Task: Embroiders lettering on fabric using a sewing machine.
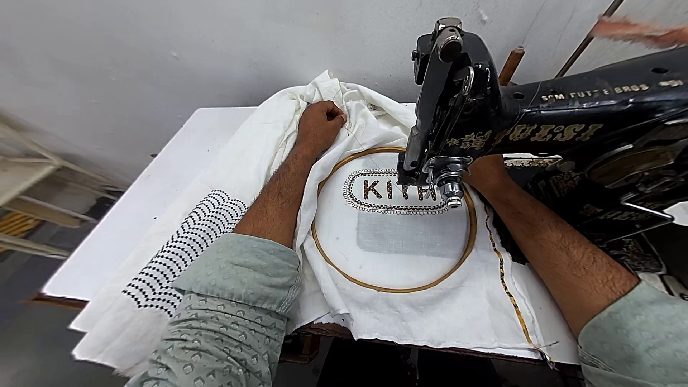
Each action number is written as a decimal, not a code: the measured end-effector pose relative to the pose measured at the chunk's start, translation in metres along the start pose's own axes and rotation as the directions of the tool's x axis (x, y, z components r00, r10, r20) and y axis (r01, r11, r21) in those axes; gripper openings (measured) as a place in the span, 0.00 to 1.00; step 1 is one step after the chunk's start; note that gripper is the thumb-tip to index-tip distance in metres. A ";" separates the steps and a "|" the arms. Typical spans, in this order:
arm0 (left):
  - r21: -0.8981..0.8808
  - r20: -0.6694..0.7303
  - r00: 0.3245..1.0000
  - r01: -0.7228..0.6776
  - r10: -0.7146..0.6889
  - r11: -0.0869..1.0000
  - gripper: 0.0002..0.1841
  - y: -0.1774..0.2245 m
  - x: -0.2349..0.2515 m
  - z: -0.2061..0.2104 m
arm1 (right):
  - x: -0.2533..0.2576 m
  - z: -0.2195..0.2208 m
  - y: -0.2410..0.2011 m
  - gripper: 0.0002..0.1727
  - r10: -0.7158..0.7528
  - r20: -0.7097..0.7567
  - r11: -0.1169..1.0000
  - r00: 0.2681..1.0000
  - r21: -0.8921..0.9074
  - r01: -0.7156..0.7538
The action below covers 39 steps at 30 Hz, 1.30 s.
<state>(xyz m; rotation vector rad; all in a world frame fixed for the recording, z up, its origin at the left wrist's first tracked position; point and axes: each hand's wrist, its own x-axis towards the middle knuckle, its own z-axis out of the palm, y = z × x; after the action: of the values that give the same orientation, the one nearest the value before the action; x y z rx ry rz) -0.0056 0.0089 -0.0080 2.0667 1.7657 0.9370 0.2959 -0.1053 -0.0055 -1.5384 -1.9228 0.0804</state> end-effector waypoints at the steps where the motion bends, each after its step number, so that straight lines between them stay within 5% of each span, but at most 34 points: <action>1: 0.000 0.000 1.000 0.000 0.000 1.000 0.12 0.000 0.000 0.000 | 0.000 0.000 0.000 0.20 0.001 0.005 1.000 1.000 0.000 -0.001; 39: 0.013 -0.007 1.000 -0.008 0.008 1.000 0.13 0.001 0.000 0.001 | 0.001 0.003 0.005 0.20 -0.016 -0.022 0.999 1.000 0.038 0.017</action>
<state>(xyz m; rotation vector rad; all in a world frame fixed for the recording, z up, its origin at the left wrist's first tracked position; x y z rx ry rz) -0.0046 0.0085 -0.0083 2.0824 1.7727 0.9390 0.2983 -0.1024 -0.0096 -1.4926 -1.9060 0.0920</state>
